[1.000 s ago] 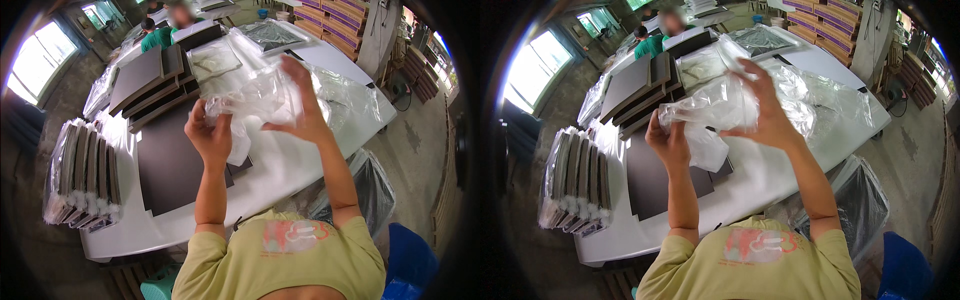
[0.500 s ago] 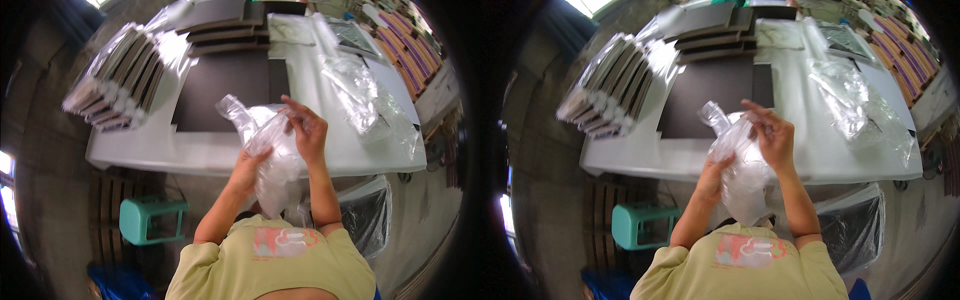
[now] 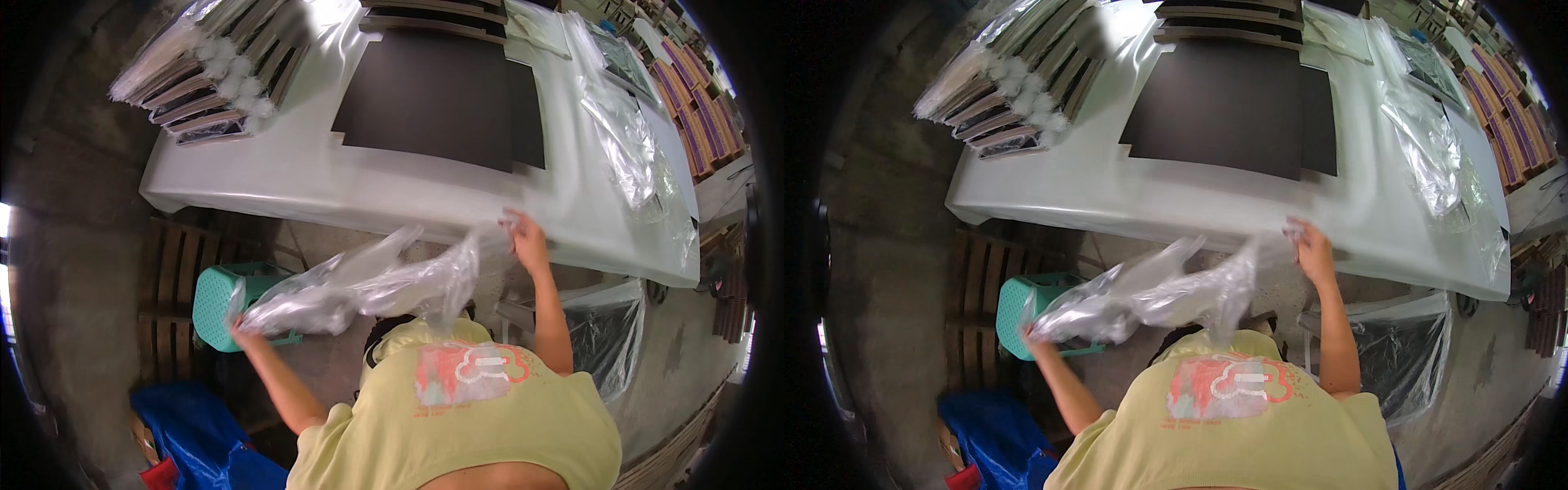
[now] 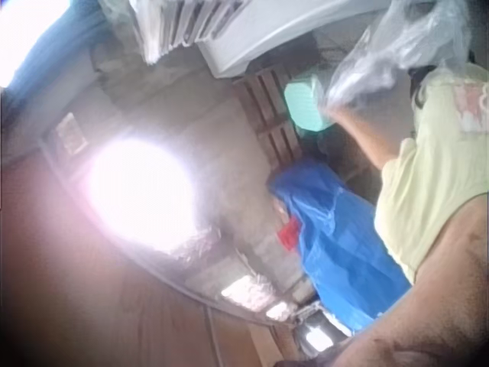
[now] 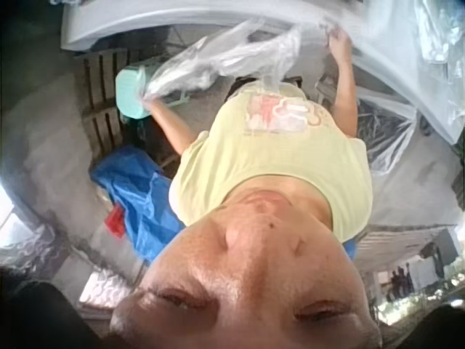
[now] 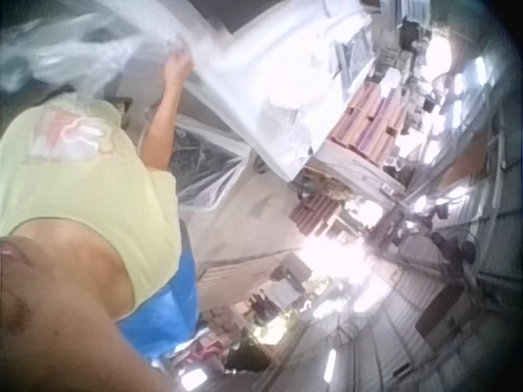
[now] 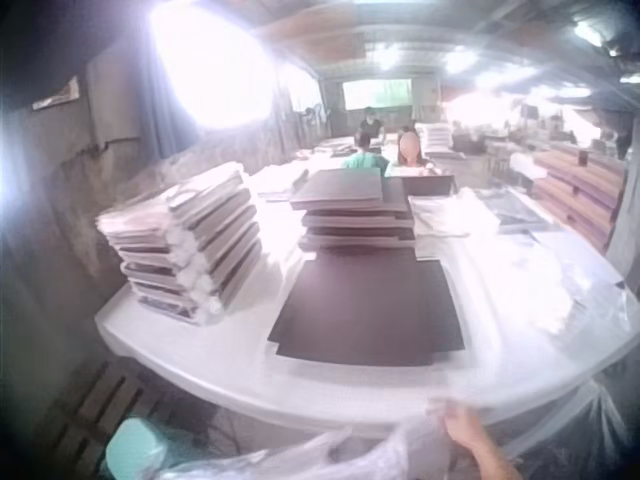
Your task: The person places dark boards into individual plastic sleeves and stacks the finished items onto a pile.
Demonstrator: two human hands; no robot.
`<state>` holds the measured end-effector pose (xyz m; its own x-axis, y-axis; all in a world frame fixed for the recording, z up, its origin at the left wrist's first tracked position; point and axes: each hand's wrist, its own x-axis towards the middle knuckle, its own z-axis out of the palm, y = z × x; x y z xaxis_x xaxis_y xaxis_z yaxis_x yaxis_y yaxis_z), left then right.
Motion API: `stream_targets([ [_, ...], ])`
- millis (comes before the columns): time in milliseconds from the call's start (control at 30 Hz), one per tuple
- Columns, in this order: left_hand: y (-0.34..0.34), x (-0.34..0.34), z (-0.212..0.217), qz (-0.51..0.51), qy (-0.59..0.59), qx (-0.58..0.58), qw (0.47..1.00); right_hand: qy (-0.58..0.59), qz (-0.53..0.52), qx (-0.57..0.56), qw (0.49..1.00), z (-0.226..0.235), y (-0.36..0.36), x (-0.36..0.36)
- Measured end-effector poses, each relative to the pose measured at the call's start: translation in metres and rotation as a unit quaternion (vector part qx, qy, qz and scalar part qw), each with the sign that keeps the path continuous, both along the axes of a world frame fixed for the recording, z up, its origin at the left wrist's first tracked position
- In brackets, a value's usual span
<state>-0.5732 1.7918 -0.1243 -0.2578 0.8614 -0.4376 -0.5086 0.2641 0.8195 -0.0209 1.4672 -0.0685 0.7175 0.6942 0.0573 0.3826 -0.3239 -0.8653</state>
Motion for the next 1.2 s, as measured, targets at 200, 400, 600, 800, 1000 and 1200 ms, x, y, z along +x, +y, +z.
stream_targets([
  [200,0.052,-0.077,0.125,-0.050,0.357,0.113,0.926,0.016,-0.155,-0.057,0.986,0.000,0.028,-0.086],
  [400,0.095,0.115,0.079,-0.560,0.277,0.125,0.770,0.042,-0.073,0.036,0.996,0.064,0.151,-0.137],
  [600,0.047,0.280,0.127,-0.722,0.102,0.142,0.669,0.079,-0.083,0.110,0.987,0.103,0.186,-0.170],
  [800,-0.020,0.309,0.170,-0.664,-0.007,0.326,0.673,-0.132,-0.091,0.132,0.978,0.104,0.174,-0.159],
  [1000,-0.018,0.319,0.138,-0.708,0.061,0.231,0.665,0.220,-0.082,0.262,0.936,0.106,0.160,-0.152],
  [1200,-0.037,0.332,0.152,-0.641,0.110,0.326,0.686,0.204,-0.170,0.361,0.894,0.124,0.143,-0.121],
])
